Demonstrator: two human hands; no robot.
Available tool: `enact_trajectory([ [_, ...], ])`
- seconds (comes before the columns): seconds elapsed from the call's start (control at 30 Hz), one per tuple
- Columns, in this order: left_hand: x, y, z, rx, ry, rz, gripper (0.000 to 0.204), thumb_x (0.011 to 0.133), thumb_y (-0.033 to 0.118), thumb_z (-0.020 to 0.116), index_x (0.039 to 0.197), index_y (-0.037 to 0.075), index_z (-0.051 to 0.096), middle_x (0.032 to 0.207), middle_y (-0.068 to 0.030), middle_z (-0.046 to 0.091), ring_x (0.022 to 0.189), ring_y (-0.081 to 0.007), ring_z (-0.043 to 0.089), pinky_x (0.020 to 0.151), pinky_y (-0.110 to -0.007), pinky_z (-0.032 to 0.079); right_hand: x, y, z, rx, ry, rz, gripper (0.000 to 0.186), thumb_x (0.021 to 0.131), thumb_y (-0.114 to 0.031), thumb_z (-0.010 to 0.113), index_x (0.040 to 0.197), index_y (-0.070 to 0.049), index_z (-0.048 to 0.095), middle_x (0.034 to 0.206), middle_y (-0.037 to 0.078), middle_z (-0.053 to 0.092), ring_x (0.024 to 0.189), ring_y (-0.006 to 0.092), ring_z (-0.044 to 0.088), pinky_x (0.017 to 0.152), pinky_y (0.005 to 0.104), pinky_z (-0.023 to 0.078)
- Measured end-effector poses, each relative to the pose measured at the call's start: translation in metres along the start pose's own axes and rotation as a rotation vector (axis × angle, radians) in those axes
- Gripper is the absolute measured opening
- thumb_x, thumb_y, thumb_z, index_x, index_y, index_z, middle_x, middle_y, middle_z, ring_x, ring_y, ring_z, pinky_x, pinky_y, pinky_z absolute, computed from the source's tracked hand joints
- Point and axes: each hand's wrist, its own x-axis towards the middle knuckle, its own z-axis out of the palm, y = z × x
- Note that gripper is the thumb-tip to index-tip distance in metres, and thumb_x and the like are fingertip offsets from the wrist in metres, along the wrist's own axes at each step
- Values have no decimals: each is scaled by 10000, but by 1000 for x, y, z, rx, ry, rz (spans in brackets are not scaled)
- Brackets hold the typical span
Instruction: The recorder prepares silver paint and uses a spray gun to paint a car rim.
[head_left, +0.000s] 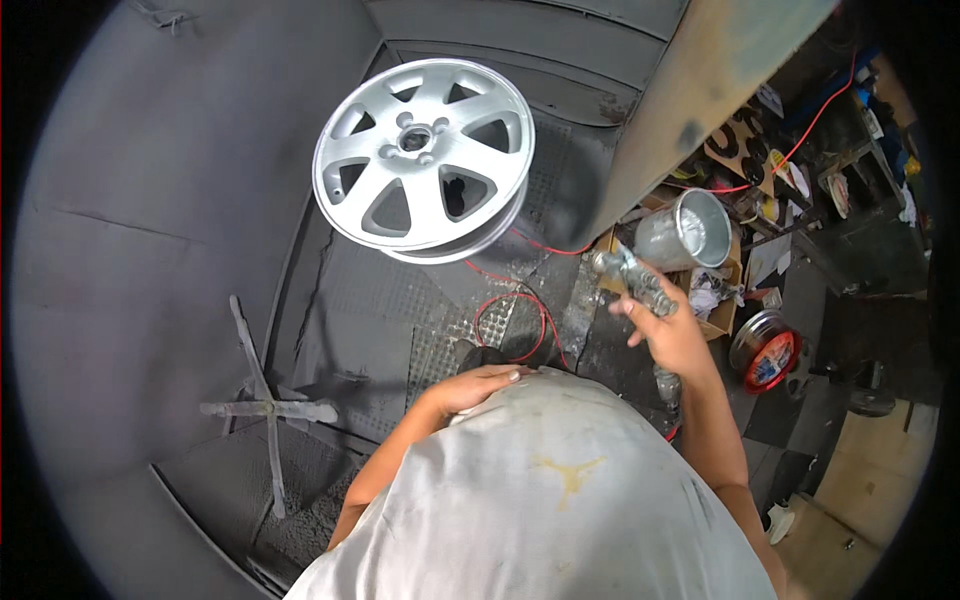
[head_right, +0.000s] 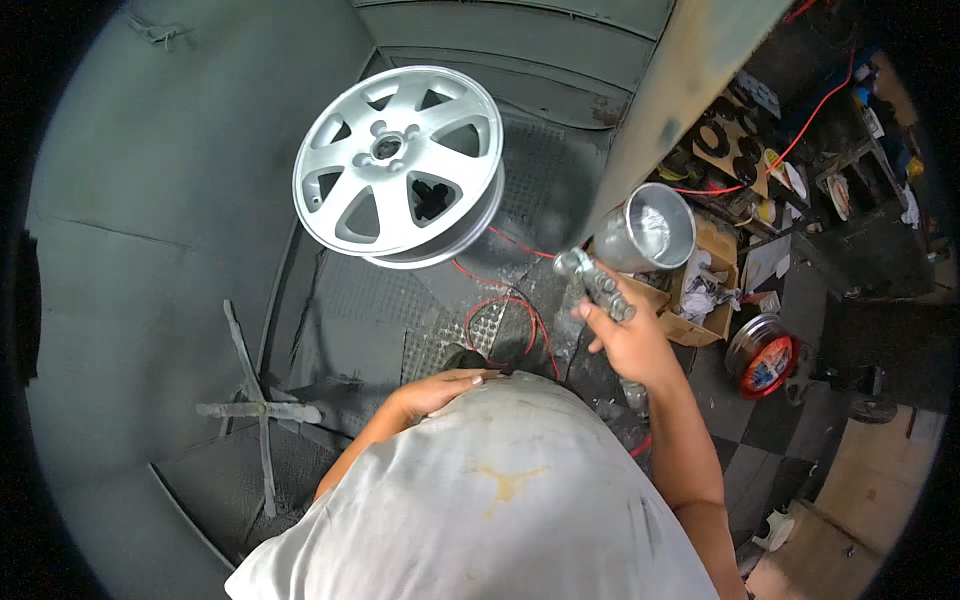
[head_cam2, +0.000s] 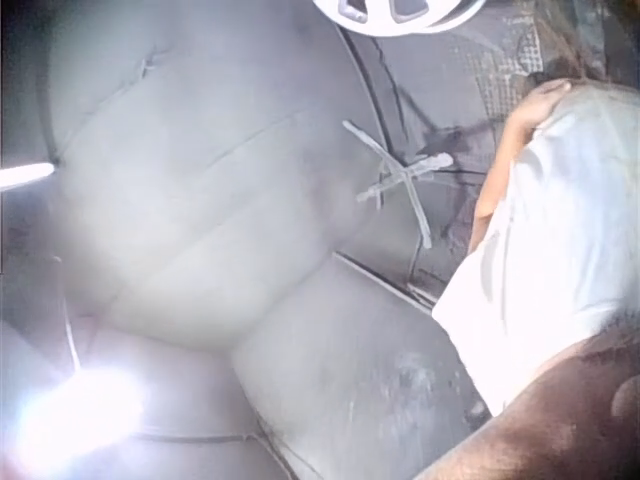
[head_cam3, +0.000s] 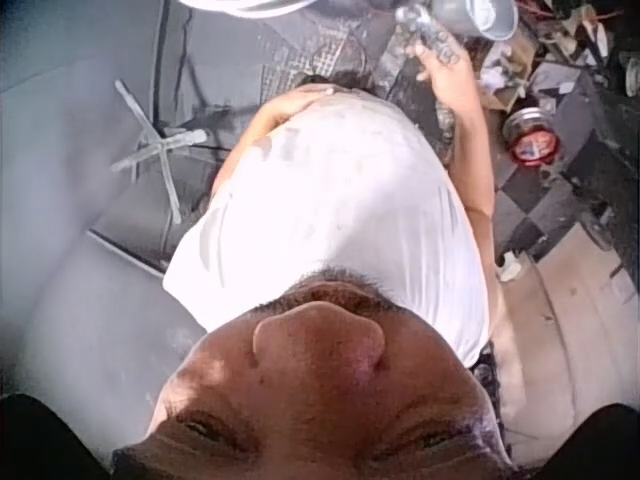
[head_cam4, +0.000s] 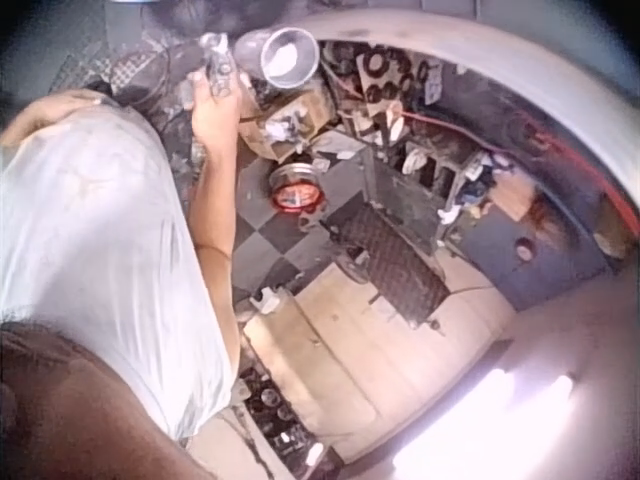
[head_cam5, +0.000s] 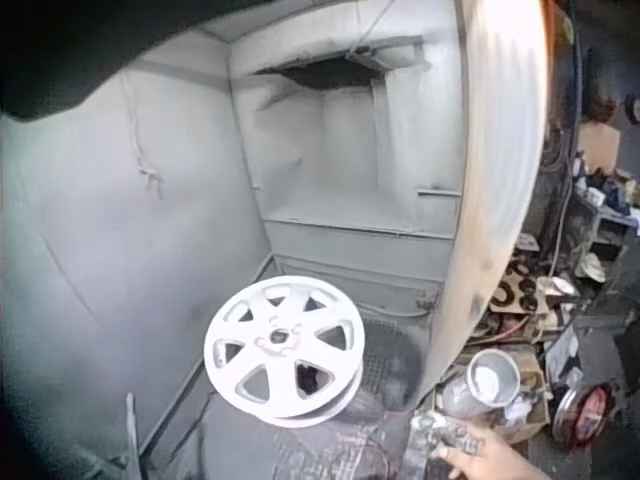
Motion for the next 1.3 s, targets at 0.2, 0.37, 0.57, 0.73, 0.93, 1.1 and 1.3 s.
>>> enact_trajectory([
  [0.2,-19,22,-11,540,595,40,315,952,181,645,1212,4,650,1136,-125,704,1028,-222,655,914,-352,511,-25,31,-10,63,-206,87,558,963,-163,646,1465,-22,449,921,5,624,784,67,597,521,222,503],
  [0.37,-46,77,-40,921,1133,304,343,896,76,671,1228,-1,630,1211,-153,667,1155,-292,629,976,-369,490,-32,27,-11,141,-297,120,546,953,-173,672,1432,11,485,896,6,634,730,54,582,512,219,478],
  [0.57,-55,92,-80,1287,1217,281,552,863,124,716,1378,33,539,1425,-179,518,1333,-368,482,1101,-426,402,-24,27,-21,-30,-16,-28,477,948,-183,676,1369,6,554,1148,102,682,989,141,627,923,308,492],
  [0.73,-46,68,-106,1398,1180,354,597,864,171,721,1412,51,516,1462,-170,487,1403,-379,401,1154,-462,340,-12,19,-28,-56,196,-65,523,957,-205,667,1426,-35,511,885,10,630,667,59,542,522,236,438],
  [0.93,-48,67,-116,1359,1154,383,586,862,150,711,1407,45,521,1457,-171,490,1404,-387,395,1158,-467,331,-24,16,0,-19,47,45,505,945,-188,690,1390,-3,537,855,-5,627,722,74,571,660,253,496],
  [1.1,-50,65,-122,1365,1121,405,597,857,154,710,1412,47,519,1454,-173,490,1401,-392,394,1159,-468,327,-41,8,27,127,-232,104,554,948,-224,686,1408,29,507,856,24,645,710,72,585,546,239,496],
  [1.3,-45,59,-120,1384,1139,391,610,884,251,694,1429,55,502,1463,-166,477,1414,-397,369,1158,-480,322,-28,12,15,-285,97,-194,476,923,-176,695,1334,24,568,1186,200,691,1106,238,660,984,350,475],
])
